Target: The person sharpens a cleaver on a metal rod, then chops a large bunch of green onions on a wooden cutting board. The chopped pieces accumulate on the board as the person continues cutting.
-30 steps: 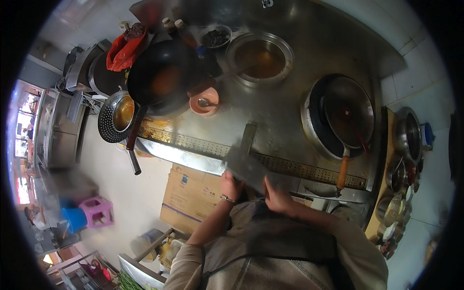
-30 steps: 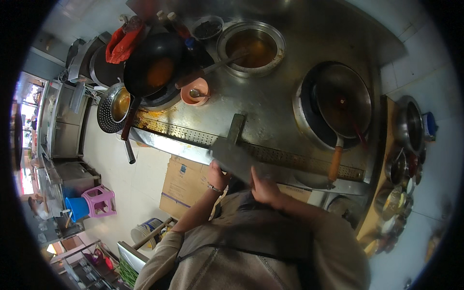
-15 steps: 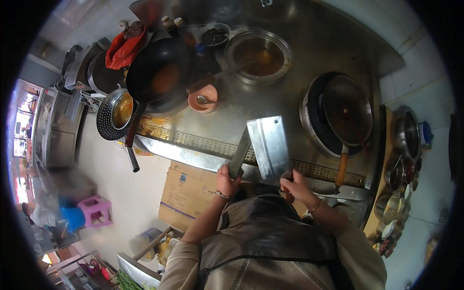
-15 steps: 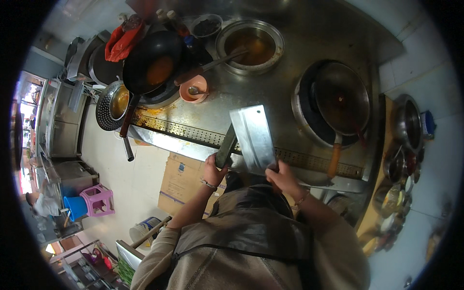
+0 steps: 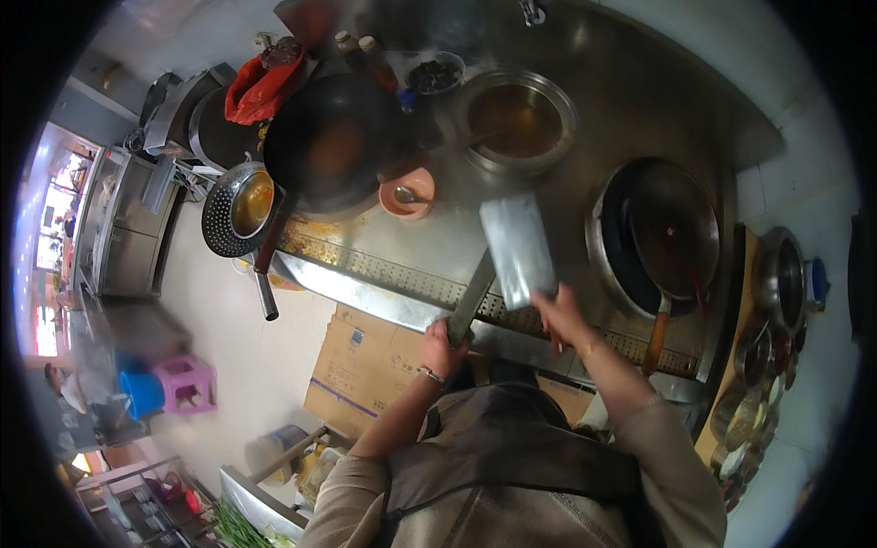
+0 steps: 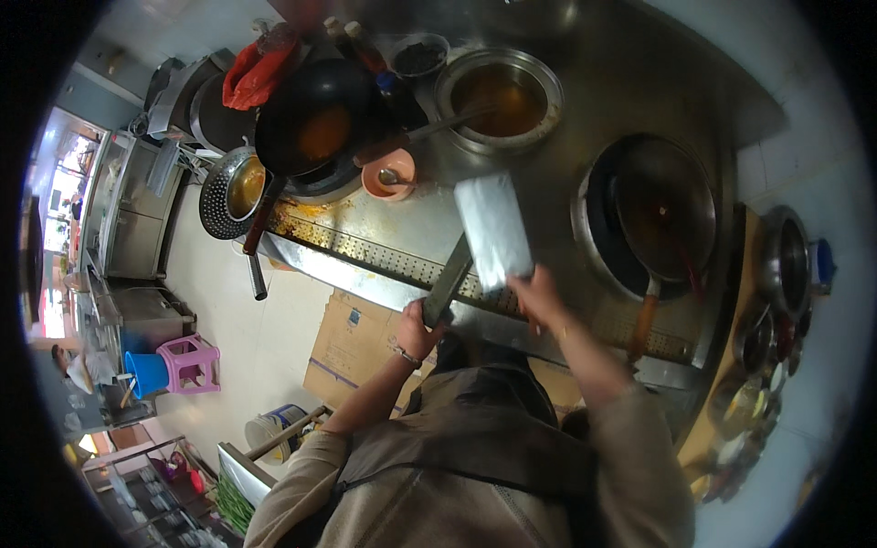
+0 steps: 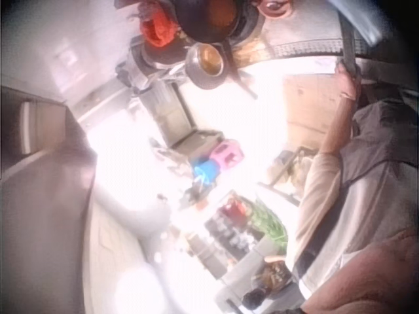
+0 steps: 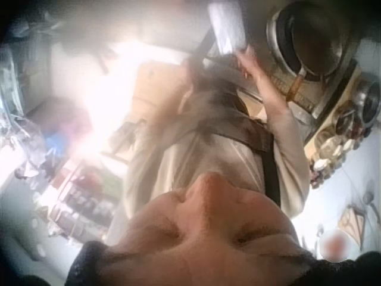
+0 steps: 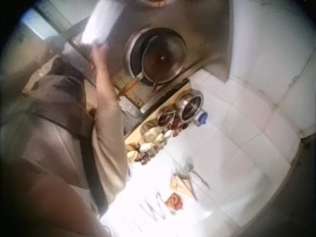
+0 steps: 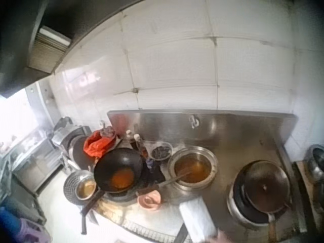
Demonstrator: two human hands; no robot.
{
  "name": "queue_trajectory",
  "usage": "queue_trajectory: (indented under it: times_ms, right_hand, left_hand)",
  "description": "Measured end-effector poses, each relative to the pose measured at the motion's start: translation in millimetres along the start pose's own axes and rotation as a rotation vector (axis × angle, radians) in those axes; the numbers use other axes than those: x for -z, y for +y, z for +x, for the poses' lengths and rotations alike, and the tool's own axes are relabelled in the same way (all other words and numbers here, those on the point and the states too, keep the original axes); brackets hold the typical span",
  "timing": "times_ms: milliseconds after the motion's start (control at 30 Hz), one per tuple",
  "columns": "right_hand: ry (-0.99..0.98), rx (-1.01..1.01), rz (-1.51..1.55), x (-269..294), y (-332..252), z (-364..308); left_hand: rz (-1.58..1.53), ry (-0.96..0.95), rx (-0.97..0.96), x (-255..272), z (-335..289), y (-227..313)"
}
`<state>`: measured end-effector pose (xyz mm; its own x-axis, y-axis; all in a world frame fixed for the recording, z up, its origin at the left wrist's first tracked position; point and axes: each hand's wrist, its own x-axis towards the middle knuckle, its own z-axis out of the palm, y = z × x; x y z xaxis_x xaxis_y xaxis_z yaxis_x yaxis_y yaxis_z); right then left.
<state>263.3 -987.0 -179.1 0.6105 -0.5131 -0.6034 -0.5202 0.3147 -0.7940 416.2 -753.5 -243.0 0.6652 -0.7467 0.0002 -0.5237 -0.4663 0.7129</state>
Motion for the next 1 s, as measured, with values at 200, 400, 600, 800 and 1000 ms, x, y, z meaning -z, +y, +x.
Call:
queue_trajectory:
  times_ms: [200, 400, 600, 800, 1000]
  right_hand:
    - [-0.112, -0.080, -0.022, -44.0, 25.1, -63.3]
    - [0.346, 0.339, -0.026, -21.4, -17.9, 71.5]
    - [0.486, 0.894, -0.591, -57.0, 26.9, 49.8]
    - [0.167, 0.601, -0.968, -89.2, 68.0, -55.7]
    - [0.136, 0.441, -1.072, -88.9, 50.8, -63.7]
  left_hand:
    - [0.038, -0.022, 0.003, -1.0, -2.5, -2.8]
    - [0.032, 0.049, -0.053, -3.8, -0.6, -5.8]
    - [0.055, 0.030, -0.031, -5.8, -0.9, -6.1]
    - [0.022, 0.008, -0.009, 3.2, -0.2, -11.0]
    - [-0.015, 0.001, -0.077, 16.2, 8.8, -21.4]
